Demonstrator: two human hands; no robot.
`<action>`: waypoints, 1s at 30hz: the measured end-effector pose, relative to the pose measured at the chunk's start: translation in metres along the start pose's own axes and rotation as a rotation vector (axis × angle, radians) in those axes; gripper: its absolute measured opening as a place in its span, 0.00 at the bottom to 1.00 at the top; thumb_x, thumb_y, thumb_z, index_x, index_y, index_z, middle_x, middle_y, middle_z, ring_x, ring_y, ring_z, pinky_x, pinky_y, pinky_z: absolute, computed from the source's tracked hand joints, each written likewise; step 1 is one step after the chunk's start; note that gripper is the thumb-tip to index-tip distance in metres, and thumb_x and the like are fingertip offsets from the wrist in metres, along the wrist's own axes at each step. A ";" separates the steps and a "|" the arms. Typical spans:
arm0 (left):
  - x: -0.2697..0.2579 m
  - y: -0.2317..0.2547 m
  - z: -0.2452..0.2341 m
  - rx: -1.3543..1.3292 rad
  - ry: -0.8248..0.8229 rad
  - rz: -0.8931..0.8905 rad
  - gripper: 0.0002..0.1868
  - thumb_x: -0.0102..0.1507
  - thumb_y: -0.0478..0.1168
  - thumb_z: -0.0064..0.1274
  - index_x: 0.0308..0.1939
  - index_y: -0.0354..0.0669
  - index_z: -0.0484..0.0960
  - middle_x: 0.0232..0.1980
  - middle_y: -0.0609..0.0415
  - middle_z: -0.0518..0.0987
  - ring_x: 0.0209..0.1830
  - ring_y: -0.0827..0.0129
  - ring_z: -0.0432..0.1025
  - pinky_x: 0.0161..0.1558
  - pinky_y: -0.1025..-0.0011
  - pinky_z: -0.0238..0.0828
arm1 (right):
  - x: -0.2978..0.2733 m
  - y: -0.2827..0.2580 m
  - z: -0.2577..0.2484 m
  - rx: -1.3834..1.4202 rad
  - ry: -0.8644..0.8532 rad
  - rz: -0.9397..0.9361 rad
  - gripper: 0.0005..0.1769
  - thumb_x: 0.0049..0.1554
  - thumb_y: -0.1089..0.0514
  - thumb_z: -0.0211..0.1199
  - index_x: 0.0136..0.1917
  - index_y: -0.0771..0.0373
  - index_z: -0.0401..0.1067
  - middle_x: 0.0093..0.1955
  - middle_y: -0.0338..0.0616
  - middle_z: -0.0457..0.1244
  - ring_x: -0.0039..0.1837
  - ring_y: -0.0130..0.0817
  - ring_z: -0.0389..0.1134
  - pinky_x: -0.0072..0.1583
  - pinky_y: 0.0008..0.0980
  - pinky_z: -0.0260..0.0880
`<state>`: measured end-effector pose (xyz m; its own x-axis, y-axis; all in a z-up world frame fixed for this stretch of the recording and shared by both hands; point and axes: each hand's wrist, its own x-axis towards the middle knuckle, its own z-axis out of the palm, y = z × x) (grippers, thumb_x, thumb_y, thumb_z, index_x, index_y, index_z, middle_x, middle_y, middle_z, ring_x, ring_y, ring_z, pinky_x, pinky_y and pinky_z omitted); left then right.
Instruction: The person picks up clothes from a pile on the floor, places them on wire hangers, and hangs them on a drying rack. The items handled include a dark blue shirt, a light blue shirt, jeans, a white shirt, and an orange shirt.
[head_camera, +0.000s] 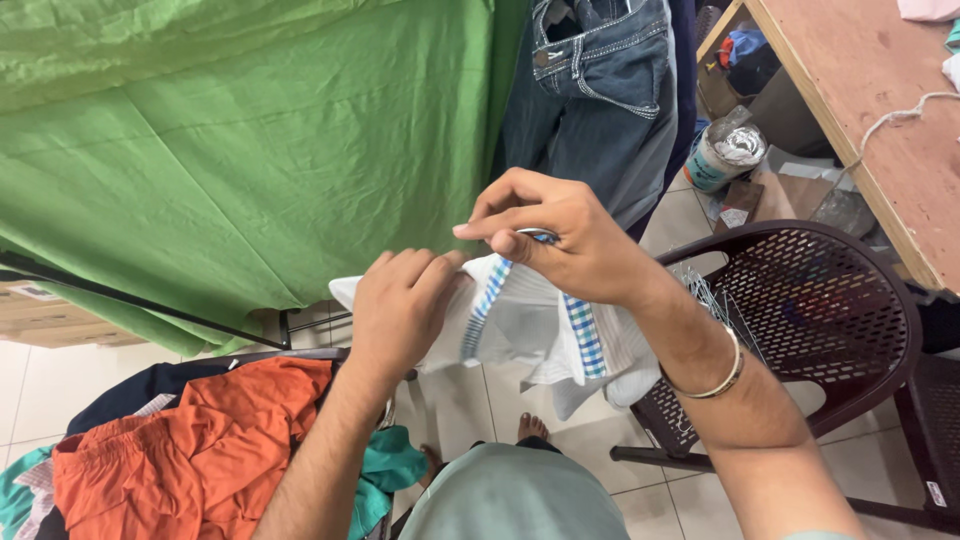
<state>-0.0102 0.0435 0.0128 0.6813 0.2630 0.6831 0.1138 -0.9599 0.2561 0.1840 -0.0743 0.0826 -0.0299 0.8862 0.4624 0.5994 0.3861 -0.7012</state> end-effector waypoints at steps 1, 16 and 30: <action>-0.001 -0.001 0.002 0.011 -0.039 -0.037 0.11 0.59 0.36 0.62 0.45 0.45 0.83 0.31 0.56 0.72 0.33 0.62 0.71 0.35 0.62 0.66 | 0.002 -0.002 0.002 -0.018 0.012 -0.011 0.21 0.67 0.44 0.58 0.59 0.62 0.79 0.54 0.44 0.67 0.54 0.32 0.70 0.55 0.29 0.71; -0.014 -0.015 -0.039 0.319 0.084 -0.319 0.06 0.64 0.42 0.58 0.42 0.47 0.84 0.32 0.54 0.79 0.30 0.57 0.75 0.30 0.60 0.68 | -0.028 0.020 0.005 -0.026 0.606 0.326 0.14 0.66 0.58 0.61 0.62 0.67 0.73 0.55 0.42 0.68 0.53 0.22 0.68 0.52 0.23 0.69; -0.111 -0.080 0.023 -0.211 -0.225 -0.954 0.17 0.63 0.49 0.54 0.38 0.37 0.86 0.31 0.39 0.82 0.33 0.49 0.77 0.39 0.56 0.72 | -0.064 0.037 0.178 0.276 0.373 0.636 0.15 0.60 0.55 0.66 0.58 0.64 0.76 0.46 0.39 0.70 0.45 0.21 0.68 0.47 0.23 0.70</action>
<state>-0.0785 0.0889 -0.0994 0.4953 0.8686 -0.0106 0.5683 -0.3148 0.7602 0.0657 -0.0709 -0.0692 0.5515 0.8330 0.0446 0.1893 -0.0730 -0.9792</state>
